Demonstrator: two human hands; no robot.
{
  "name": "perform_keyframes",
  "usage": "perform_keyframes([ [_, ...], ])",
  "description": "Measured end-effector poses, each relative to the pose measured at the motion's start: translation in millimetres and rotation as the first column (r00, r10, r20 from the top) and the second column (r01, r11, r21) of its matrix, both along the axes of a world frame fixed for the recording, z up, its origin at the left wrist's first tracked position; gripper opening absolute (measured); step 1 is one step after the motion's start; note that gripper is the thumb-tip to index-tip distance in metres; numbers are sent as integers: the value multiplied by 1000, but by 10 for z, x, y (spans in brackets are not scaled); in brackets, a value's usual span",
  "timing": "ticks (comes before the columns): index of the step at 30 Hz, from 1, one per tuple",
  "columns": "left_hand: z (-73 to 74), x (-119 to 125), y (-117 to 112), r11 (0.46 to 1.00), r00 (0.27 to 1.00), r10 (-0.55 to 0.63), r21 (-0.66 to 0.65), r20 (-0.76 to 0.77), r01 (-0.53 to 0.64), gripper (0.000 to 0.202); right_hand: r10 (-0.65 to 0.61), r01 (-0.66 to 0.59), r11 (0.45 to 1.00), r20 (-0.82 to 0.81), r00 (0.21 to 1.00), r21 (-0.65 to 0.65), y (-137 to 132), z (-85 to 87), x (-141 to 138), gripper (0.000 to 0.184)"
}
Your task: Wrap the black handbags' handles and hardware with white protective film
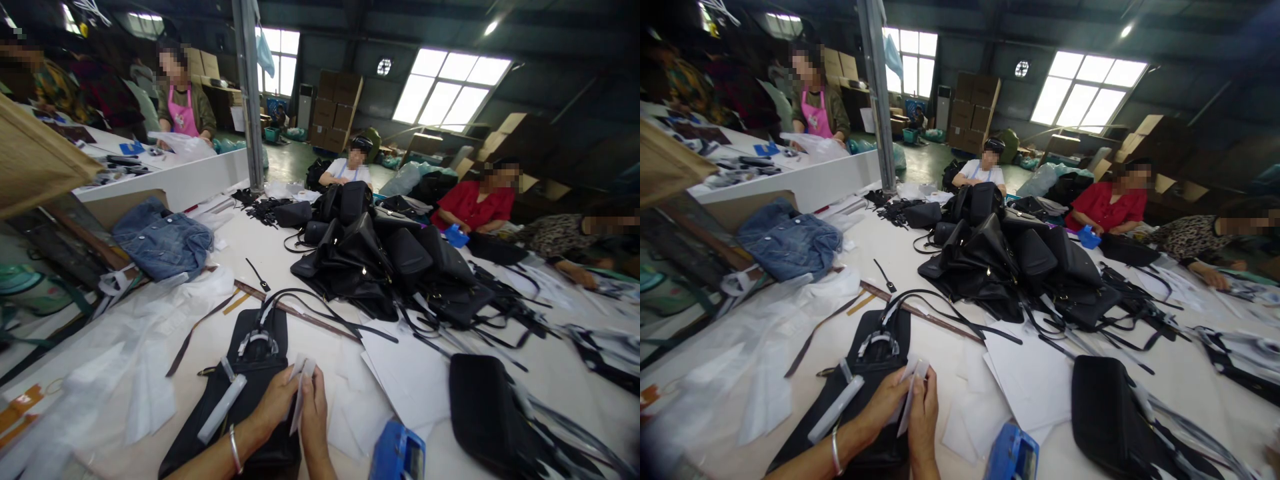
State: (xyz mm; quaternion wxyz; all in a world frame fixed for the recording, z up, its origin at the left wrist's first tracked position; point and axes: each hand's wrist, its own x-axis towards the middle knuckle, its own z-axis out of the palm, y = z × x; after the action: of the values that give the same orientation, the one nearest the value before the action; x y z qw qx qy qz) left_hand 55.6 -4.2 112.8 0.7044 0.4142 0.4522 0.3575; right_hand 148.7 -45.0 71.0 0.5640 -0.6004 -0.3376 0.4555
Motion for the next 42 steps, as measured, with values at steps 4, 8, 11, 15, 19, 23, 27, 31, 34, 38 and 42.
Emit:
perform_keyframes([
  [4, 67, -55, -4, 997, 995, -83, 0, 63, 83, 39, -26, 26, 1000, -37, 999, 0, 64, 46, 52, 37],
  [8, 53, -63, -65, 993, 992, -96, 80, 85, 90, 41, -43, 42, 999, -125, 991, -7, 122, 46, 54, 30],
  [11, -37, -18, -111, 997, 999, -36, 73, -4, 37, 41, -34, 22, 998, -231, 972, -56, 159, 70, 59, 29],
  [15, -170, 34, -112, 1000, 998, -6, -21, -68, 4, 46, 120, -155, 984, -324, 938, -87, 176, 158, 176, 32],
  [19, -256, 37, -75, 997, 996, -66, 43, -55, 68, 50, 143, -159, 987, -305, 942, -28, 137, 189, 324, 32],
  [23, -311, 32, -90, 965, 973, -110, 213, -203, 153, 49, 82, -94, 995, -229, 970, -40, 108, 104, 354, 32],
  [27, -318, 29, -181, 885, 865, -16, 395, -502, 246, 42, -26, 20, 996, -71, 997, -82, 105, 5, 331, 35],
  [31, -312, 66, -264, 777, 689, 37, 454, -724, 435, 38, -126, 113, 982, -78, 989, -154, 80, -90, 307, 31],
  [34, -306, 116, -275, 683, 612, 36, 467, -790, 562, 31, -189, 166, 968, -111, 976, -188, 60, -138, 312, 28],
  [38, -258, 160, -242, 588, 593, 1, 480, -805, 651, 26, -212, 161, 961, -225, 951, -224, 38, -115, 360, 30],
  [42, -226, 176, -230, 582, 588, -17, 471, -809, 664, 30, -196, 153, 971, -245, 949, -183, -28, -17, 385, 38],
])
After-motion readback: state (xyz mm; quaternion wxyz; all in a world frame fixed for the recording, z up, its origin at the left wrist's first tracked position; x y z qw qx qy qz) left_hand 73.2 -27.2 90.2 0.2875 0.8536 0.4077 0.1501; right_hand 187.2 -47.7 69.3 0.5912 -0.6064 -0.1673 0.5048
